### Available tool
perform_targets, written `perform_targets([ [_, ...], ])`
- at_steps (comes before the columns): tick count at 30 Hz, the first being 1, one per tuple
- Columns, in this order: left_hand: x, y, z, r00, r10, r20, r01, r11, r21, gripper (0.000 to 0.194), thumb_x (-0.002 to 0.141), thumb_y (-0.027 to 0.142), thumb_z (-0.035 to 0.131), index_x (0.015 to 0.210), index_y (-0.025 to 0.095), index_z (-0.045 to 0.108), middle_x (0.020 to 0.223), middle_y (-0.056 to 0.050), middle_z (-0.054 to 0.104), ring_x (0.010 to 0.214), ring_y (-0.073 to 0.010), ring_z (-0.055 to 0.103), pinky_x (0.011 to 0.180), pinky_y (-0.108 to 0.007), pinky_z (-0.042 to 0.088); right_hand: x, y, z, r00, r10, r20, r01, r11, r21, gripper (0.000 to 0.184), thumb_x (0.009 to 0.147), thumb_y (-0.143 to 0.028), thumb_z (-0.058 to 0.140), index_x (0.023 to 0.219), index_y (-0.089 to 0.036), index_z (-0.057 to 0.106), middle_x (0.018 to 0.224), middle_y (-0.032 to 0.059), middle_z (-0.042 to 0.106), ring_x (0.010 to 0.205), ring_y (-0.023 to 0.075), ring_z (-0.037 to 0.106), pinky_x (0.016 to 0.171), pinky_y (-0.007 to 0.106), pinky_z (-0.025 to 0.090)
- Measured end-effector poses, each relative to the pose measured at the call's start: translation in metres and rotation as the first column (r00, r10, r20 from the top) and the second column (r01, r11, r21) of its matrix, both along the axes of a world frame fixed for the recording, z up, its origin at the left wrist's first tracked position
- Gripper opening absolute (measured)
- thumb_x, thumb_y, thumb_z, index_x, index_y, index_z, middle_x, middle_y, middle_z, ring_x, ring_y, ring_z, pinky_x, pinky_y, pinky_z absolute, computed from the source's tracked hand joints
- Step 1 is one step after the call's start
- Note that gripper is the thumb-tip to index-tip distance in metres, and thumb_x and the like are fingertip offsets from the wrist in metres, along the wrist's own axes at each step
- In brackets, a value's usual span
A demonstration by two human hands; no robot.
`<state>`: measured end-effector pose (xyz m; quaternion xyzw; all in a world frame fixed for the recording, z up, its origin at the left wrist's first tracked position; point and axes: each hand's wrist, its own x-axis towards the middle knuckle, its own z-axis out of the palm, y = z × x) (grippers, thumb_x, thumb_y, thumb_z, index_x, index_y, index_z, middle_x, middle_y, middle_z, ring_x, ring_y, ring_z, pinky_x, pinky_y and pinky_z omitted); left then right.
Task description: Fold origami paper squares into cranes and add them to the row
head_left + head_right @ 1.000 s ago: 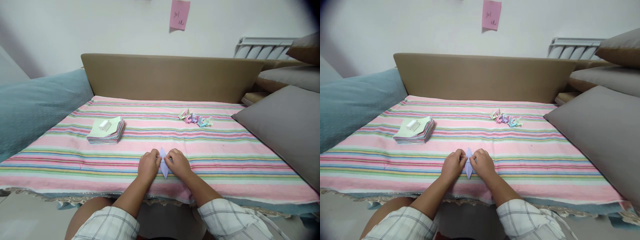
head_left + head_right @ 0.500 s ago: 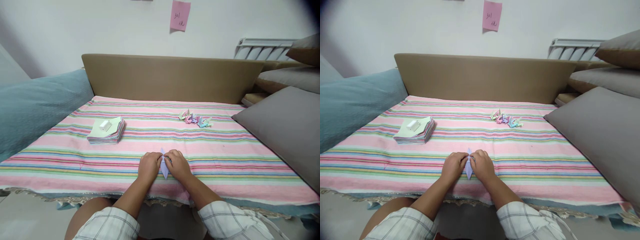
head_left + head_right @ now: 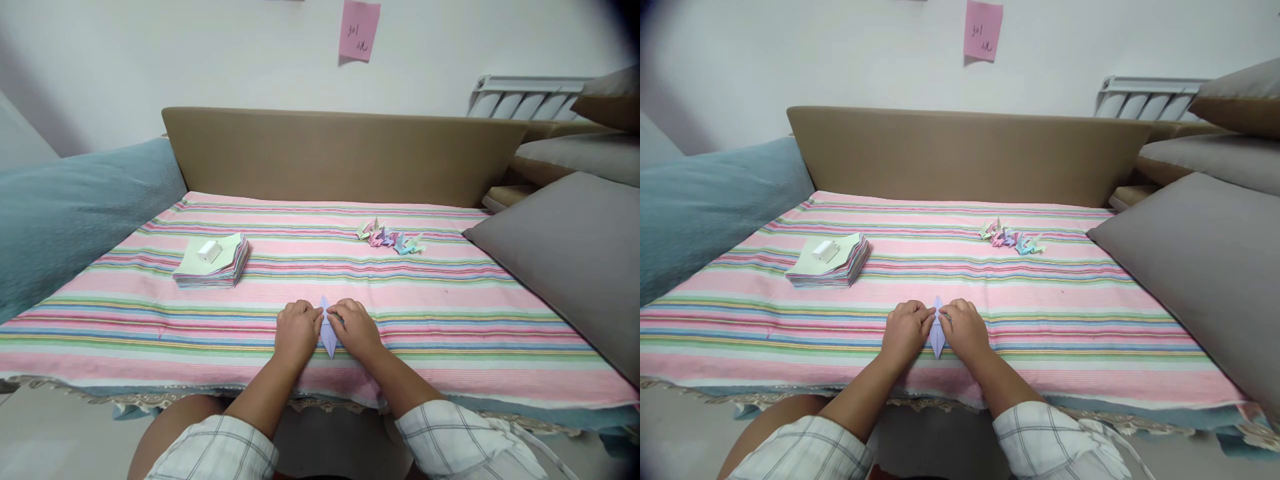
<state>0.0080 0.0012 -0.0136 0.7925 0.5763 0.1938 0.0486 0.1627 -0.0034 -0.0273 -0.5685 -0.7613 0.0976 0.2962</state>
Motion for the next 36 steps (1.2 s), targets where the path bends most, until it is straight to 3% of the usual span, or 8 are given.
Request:
perform_targets([
  [10,0.001,-0.001,0.001,1.0,0.018,-0.015,-0.018,1.0,0.006,0.024,0.086,0.035,0.05,0.103,0.031,0.067,0.094,-0.004,0.062,0.091,-0.0221,0.05,0.078,-0.036,0.036,0.0,-0.001,0.002,1.0,-0.013,0.007,0.013,1.0,-0.007,0.017,0.085,-0.025,0.054,0.096,-0.019,0.066,0.094,0.0071,0.061,0.093,0.021,0.052,0.085,0.034,0.042],
  [14,-0.001,-0.002,0.0,0.999,-0.011,0.032,0.009,0.999,0.052,0.025,0.086,0.026,0.049,0.105,0.029,0.065,0.099,-0.003,0.063,0.092,-0.0218,0.052,0.079,-0.036,0.038,0.0,-0.001,0.002,1.0,-0.024,0.011,0.024,1.0,-0.017,0.017,0.084,-0.025,0.054,0.096,-0.019,0.067,0.094,0.0069,0.061,0.093,0.0212,0.052,0.085,0.034,0.042],
  [18,-0.007,-0.01,-0.001,0.99,-0.114,0.082,0.099,0.981,0.169,0.029,0.081,0.009,0.047,0.099,0.023,0.064,0.113,-0.003,0.063,0.101,-0.021,0.051,0.086,-0.037,0.038,0.0,0.0,0.003,1.0,-0.018,0.002,0.018,1.0,-0.018,0.017,0.084,-0.025,0.054,0.096,-0.021,0.067,0.093,0.0064,0.061,0.092,0.0207,0.053,0.084,0.033,0.042],
  [23,-0.014,-0.021,-0.005,0.953,-0.292,-0.081,0.303,0.912,0.276,0.027,0.082,0.016,0.052,0.105,0.027,0.063,0.114,-0.002,0.065,0.105,-0.0237,0.05,0.093,-0.044,0.033,0.0,0.001,0.001,1.0,-0.011,-0.009,0.011,1.0,-0.012,0.017,0.084,-0.025,0.055,0.095,-0.02,0.067,0.093,0.0067,0.061,0.092,0.0204,0.053,0.084,0.033,0.042],
  [30,-0.012,-0.023,-0.007,0.959,-0.252,-0.131,0.274,0.943,0.187,0.034,0.08,0.016,0.055,0.113,0.025,0.059,0.114,-0.002,0.065,0.101,-0.023,0.052,0.094,-0.045,0.034,-0.001,0.001,-0.001,1.0,-0.012,0.0,0.012,1.0,-0.012,0.018,0.083,-0.025,0.055,0.096,-0.02,0.067,0.094,0.007,0.062,0.092,0.0211,0.053,0.084,0.034,0.042],
  [36,-0.01,-0.022,-0.01,0.956,-0.248,-0.158,0.276,0.942,0.194,0.031,0.081,0.018,0.055,0.11,0.025,0.061,0.115,-0.003,0.064,0.102,-0.024,0.052,0.094,-0.046,0.035,0.001,0.001,0.001,1.0,-0.002,0.003,0.003,0.999,-0.032,0.019,0.084,-0.024,0.054,0.097,-0.021,0.067,0.095,0.0067,0.061,0.093,0.0203,0.053,0.085,0.033,0.042],
])
